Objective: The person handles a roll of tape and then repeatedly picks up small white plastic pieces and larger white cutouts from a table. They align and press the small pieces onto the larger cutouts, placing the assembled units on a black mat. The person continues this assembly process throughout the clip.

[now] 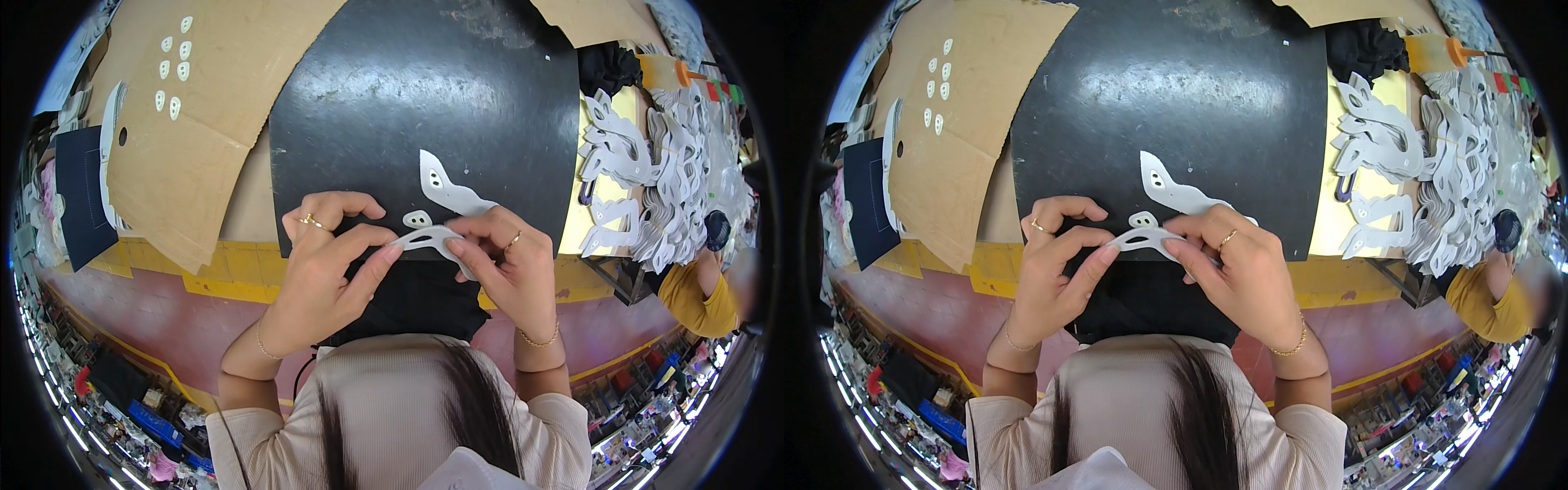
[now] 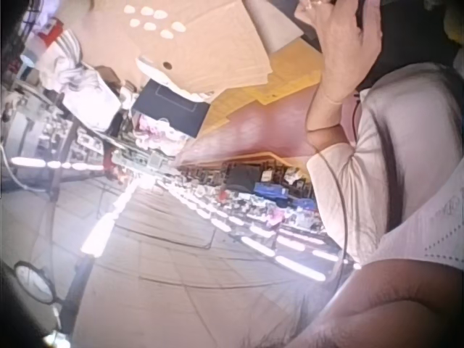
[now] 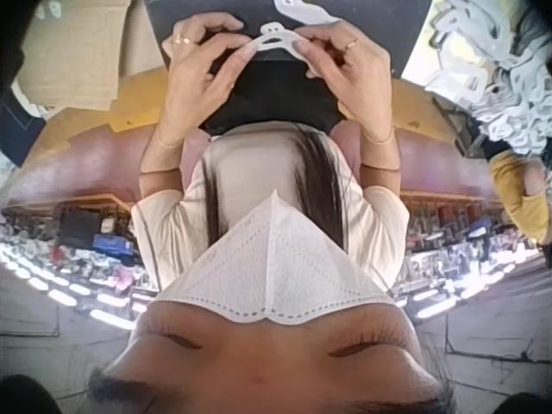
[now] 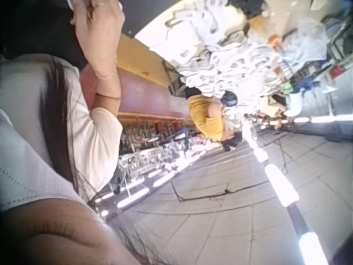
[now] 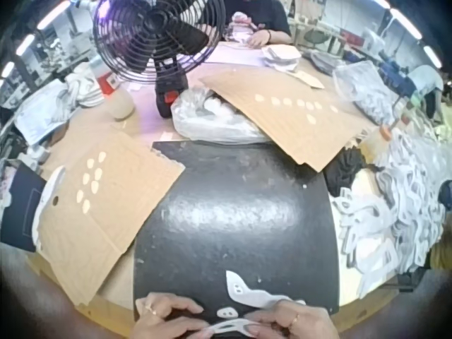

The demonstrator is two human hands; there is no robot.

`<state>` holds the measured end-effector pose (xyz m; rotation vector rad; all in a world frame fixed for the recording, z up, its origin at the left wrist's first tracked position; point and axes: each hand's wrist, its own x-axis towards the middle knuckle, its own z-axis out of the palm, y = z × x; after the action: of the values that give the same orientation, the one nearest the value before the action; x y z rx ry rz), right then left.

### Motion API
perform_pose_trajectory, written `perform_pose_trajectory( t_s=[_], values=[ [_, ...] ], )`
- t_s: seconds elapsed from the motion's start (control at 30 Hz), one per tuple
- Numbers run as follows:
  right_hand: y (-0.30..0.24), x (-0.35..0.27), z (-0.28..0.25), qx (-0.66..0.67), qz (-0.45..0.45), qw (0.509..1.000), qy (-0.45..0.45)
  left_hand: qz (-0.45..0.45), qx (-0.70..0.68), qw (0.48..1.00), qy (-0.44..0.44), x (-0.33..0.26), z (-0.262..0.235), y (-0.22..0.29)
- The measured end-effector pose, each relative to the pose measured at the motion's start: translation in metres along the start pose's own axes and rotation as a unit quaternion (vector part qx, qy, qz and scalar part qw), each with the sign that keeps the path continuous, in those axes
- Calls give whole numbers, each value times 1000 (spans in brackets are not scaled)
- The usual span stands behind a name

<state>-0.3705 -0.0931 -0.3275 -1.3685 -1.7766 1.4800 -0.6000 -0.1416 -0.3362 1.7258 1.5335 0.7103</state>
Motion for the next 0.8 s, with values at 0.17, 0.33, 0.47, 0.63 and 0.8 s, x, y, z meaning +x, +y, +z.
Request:
perform_pose_trajectory(
  t_s=[0.17,0.33,0.47,0.63,0.8],
  values=[
    [-2,1,10,-51,11,998,41,3,62,996,57,5,7,1],
    [3,2,11,-88,-54,994,45,-22,67,995,74,8,14,0],
    [3,2,13,-101,-55,992,50,-30,74,994,78,9,16,1],
    [2,2,15,-139,-64,987,53,-48,102,991,65,12,14,7],
    [3,0,17,-159,-73,983,55,-54,106,991,63,12,14,8]
  ],
)
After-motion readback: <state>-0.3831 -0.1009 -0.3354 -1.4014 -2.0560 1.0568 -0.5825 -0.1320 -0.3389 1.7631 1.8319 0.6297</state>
